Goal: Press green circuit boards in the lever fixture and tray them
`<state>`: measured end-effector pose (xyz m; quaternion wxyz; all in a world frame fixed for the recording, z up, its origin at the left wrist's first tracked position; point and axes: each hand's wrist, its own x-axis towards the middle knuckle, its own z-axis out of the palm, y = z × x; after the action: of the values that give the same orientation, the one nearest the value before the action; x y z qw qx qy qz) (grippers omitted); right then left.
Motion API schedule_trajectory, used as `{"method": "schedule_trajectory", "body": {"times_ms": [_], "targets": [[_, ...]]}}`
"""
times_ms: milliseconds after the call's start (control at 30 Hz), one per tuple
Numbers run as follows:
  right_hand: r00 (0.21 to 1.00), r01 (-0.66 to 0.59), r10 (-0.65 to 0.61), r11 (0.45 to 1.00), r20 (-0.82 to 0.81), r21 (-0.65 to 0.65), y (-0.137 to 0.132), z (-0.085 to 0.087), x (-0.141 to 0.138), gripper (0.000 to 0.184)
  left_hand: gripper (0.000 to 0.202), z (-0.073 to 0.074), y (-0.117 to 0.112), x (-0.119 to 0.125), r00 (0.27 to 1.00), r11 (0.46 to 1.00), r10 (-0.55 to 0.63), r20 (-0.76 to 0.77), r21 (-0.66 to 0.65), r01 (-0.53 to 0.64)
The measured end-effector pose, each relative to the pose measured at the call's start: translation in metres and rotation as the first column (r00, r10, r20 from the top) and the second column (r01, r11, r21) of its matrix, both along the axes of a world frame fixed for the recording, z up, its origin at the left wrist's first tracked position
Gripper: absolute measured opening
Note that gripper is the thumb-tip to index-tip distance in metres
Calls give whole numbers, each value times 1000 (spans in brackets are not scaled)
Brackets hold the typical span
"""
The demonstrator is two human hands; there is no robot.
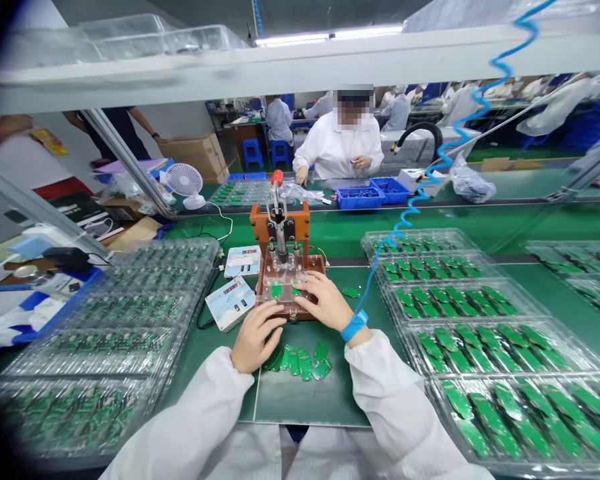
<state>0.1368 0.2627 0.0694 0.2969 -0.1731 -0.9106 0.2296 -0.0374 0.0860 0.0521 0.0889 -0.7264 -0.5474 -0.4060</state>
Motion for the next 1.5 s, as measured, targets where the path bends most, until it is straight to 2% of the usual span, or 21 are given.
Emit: {"method": "schedule_trajectory", "body": {"times_ms": [200, 633, 700, 767, 867, 967, 1033, 1100, 1167, 1200, 1267, 1300, 1400, 1500], "targets": [[1000, -19, 19, 1000, 1, -3, 2, 2, 1, 28, 22, -7, -4, 8, 995, 996, -91, -42, 3, 92], [998, -13, 9, 998, -57, -63, -8, -3, 3, 28, 24, -8, -1, 7, 994, 993, -114, 1, -24, 114], [995, 2, -9, 997, -97, -78, -7, -1, 3, 27, 25, -8, -1, 7, 994, 993, -113, 3, -24, 113], [981, 66, -84, 993, -172, -102, 1, 5, 2, 27, 25, -9, -2, 7, 994, 993, -112, 6, -31, 112], [905, 228, -270, 960, -329, -161, 29, 31, -5, 30, 25, -10, -3, 7, 994, 993, -112, 12, -46, 112], [828, 288, -342, 939, -445, -187, 66, 79, -22, 31, 25, -12, -3, 6, 993, 992, -120, 8, -47, 120], [814, 255, -301, 954, -496, -161, 88, 117, -41, 35, 24, -13, -3, 5, 992, 991, -126, 3, -47, 126], [831, 157, -214, 976, -513, -153, 102, 153, -64, 43, 24, -13, -2, 4, 991, 990, -131, -3, -48, 131], [895, 17, -131, 965, -426, -260, 110, 184, -87, 54, 25, -12, -2, 3, 991, 990, -130, -9, -47, 130], [925, -37, -96, 940, -366, -339, 111, 196, -97, 59, 25, -12, -3, 3, 991, 991, -130, -12, -45, 129], [953, -101, -42, 888, -300, -448, 106, 217, -110, 63, 25, -11, -3, 3, 991, 991, -129, -17, -41, 128], [948, -125, -27, 885, -318, -448, 100, 224, -113, 60, 25, -11, -3, 4, 991, 991, -130, -15, -42, 129], [882, -177, 31, 947, -470, -268, 66, 238, -100, 50, 25, -10, -3, 4, 991, 990, -134, -6, -54, 133], [847, -103, 56, 993, -529, -60, 14, 235, -69, 42, 24, -10, -3, 4, 991, 989, -135, -2, -54, 135]]}}
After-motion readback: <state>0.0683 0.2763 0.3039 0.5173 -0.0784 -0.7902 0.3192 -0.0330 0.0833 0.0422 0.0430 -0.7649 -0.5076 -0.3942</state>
